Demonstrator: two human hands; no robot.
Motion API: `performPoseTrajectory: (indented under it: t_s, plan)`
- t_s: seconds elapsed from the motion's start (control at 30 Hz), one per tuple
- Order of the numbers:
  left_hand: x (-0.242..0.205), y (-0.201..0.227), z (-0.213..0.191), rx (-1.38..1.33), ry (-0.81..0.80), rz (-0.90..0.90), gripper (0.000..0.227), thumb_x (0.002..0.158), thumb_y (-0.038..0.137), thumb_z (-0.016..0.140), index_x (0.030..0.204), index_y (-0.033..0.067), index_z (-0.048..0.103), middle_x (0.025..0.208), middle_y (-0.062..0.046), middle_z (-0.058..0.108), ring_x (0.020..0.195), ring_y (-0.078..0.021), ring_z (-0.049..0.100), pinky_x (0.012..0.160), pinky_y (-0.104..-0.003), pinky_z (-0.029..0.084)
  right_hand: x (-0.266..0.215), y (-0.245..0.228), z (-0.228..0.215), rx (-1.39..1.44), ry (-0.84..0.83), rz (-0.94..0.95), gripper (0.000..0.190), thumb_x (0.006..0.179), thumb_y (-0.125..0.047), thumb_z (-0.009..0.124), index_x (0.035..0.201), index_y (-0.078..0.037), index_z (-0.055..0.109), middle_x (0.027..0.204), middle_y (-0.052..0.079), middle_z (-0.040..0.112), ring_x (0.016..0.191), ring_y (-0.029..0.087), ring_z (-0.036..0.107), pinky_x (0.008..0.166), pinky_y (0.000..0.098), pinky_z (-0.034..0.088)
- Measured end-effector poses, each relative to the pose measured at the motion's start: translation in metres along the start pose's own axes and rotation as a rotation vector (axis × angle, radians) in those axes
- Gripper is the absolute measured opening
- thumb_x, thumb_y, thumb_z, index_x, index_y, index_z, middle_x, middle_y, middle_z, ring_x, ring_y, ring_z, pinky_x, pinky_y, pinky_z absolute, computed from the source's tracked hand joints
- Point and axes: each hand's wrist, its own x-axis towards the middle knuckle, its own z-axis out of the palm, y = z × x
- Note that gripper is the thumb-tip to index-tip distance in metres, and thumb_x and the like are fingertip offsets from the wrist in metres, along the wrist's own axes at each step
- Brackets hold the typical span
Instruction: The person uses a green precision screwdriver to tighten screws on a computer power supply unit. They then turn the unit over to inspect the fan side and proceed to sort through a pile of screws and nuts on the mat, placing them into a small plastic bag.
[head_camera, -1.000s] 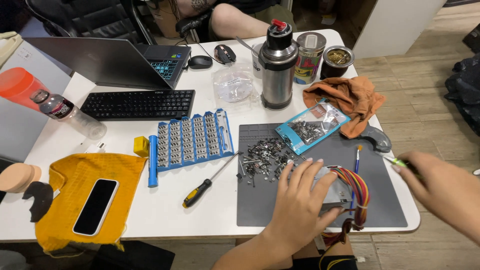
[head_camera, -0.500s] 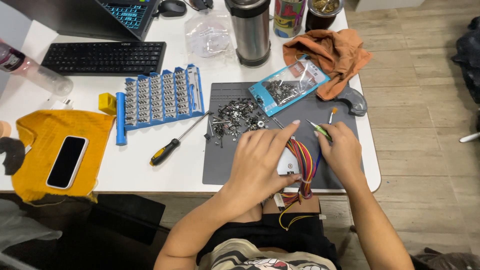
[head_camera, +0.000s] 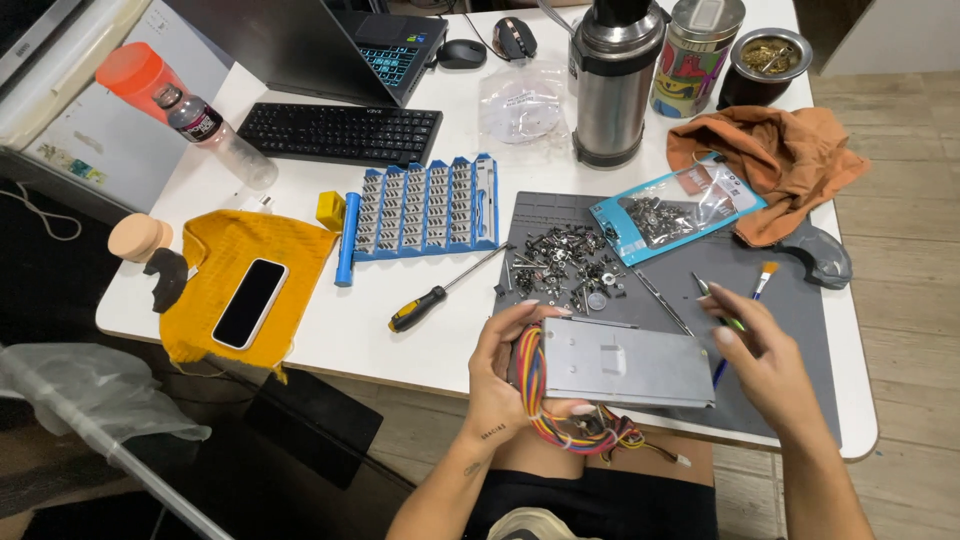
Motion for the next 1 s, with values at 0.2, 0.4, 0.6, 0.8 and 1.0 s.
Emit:
performPoseTrajectory:
  t_s: [0.2, 0.4, 0.6, 0.8, 1.0]
  plan:
    - [-0.016, -0.038, -0.011, -0.326, 0.068, -0.026, 0.100, 0.068, 0.035, 0.101, 0.146, 0.0103, 0.043, 0.137, -0.026, 0.065, 0.129, -0.0332, 0.063, 0.112, -0.050, 0.048, -0.052, 0.001, 0.004, 0.545, -0.334, 0.101, 0.141, 0.048, -0.079, 0.076, 0.163, -0.009, 0.033, 0.161, 0.012, 0.050, 0.146, 0.023, 0.050, 0.117, 0.0423, 0.036]
    - [-0.023, -0.056, -0.014, -0.339, 0.019, 0.052, 0.099, 0.068, 0.048, 0.099, 0.140, 0.0049, 0.047, 0.137, -0.025, 0.066, 0.133, -0.0370, 0.063, 0.116, -0.051, 0.050, -0.079, 0.000, 0.018, 0.373, -0.054, 0.218, 0.109, 0.046, -0.020, 0.086, 0.149, -0.006, 0.054, 0.155, 0.007, 0.059, 0.135, 0.022, 0.057, 0.105, 0.0381, 0.046]
    - [-0.023, -0.044, -0.024, -0.381, -0.040, -0.023, 0.098, 0.062, 0.035, 0.101, 0.140, 0.0075, 0.050, 0.141, -0.027, 0.063, 0.138, -0.0373, 0.061, 0.120, -0.050, 0.047, -0.081, 0.010, 0.038, 0.628, -0.025, 0.073, 0.114, 0.048, -0.029, 0.091, 0.149, 0.001, 0.046, 0.147, 0.024, 0.059, 0.140, 0.038, 0.057, 0.114, 0.0513, 0.046]
    - [-0.030, -0.078, -0.040, -0.306, -0.118, 0.018, 0.101, 0.058, 0.036, 0.102, 0.138, 0.0048, 0.048, 0.139, -0.028, 0.064, 0.135, -0.0379, 0.064, 0.115, -0.048, 0.052, -0.082, -0.008, 0.041, 0.571, -0.005, -0.087, 0.096, 0.062, -0.040, 0.096, 0.142, -0.009, 0.052, 0.140, 0.020, 0.065, 0.133, 0.037, 0.065, 0.111, 0.0519, 0.050]
    - [-0.046, -0.116, -0.045, -0.434, -0.013, -0.139, 0.106, 0.053, 0.021, 0.106, 0.137, -0.0037, 0.046, 0.134, -0.035, 0.064, 0.124, -0.0394, 0.067, 0.103, -0.051, 0.053, -0.082, 0.015, 0.050, 0.453, 0.158, -0.041, 0.104, 0.041, -0.017, 0.106, 0.135, 0.000, 0.066, 0.124, 0.023, 0.073, 0.116, 0.034, 0.068, 0.103, 0.0527, 0.051]
